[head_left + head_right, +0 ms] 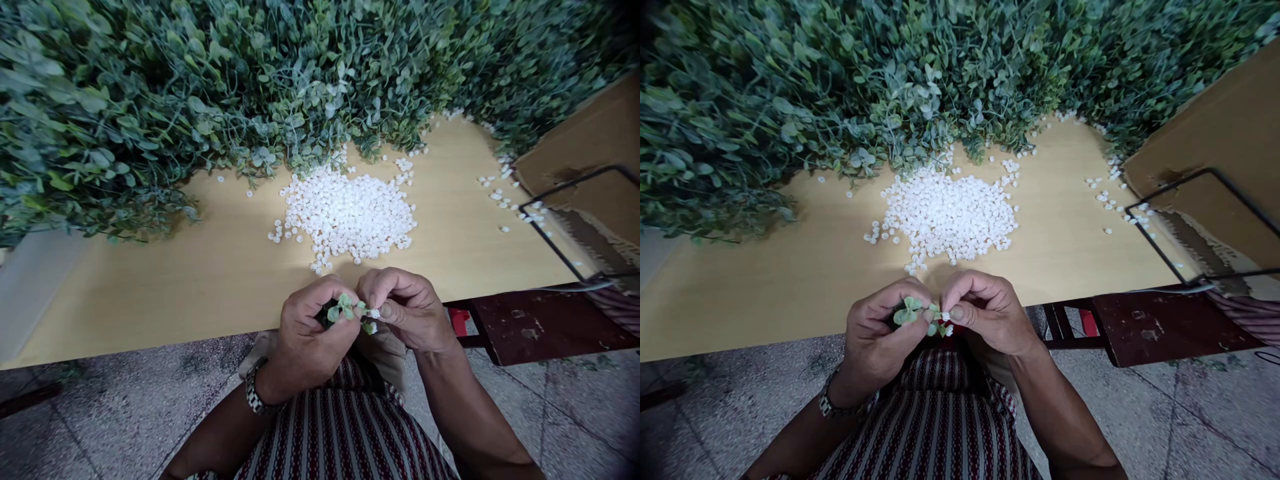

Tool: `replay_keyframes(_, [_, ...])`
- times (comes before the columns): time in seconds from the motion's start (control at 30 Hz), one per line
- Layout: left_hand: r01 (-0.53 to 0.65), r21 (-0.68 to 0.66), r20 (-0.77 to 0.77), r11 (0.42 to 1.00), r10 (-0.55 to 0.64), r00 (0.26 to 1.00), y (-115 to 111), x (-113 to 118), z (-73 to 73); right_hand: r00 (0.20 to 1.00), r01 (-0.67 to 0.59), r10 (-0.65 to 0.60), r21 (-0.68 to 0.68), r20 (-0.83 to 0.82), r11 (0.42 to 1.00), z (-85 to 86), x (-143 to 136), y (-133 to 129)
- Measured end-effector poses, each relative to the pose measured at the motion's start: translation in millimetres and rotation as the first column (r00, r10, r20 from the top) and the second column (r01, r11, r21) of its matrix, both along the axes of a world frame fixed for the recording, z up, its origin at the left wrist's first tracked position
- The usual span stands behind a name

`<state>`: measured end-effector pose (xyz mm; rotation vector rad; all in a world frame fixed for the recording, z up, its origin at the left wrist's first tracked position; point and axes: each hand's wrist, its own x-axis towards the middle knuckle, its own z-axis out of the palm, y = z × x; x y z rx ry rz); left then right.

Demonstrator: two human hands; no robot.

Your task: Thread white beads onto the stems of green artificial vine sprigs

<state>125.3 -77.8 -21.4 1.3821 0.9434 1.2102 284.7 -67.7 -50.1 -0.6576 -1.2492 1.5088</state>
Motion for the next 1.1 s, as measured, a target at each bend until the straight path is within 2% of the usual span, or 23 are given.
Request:
replay_keyframes(0.63, [0.024,0.039,-0.022,0.999,-0.024,0.999,-1.8,0.9,-1.5,1.0,-0.016,0.017,0.028,-0.026,0.999,-2.5,0.3,-1.5])
replay_keyframes(0.87, [0.016,0.102,-0.039,0.995,-0.012,0.999,-1.5,0.0,-4.0,1.0,-0.017,0.017,0.046,-0.008,0.999,-2.2,0.1,-3.2])
replay_keyframes(1.1, [0.045,0.101,-0.014,0.994,-0.044,0.999,-1.2,0.3,-5.7,1.0,-0.007,0.007,0.014,0.001,1.0,-1.3,-0.2,-4.4])
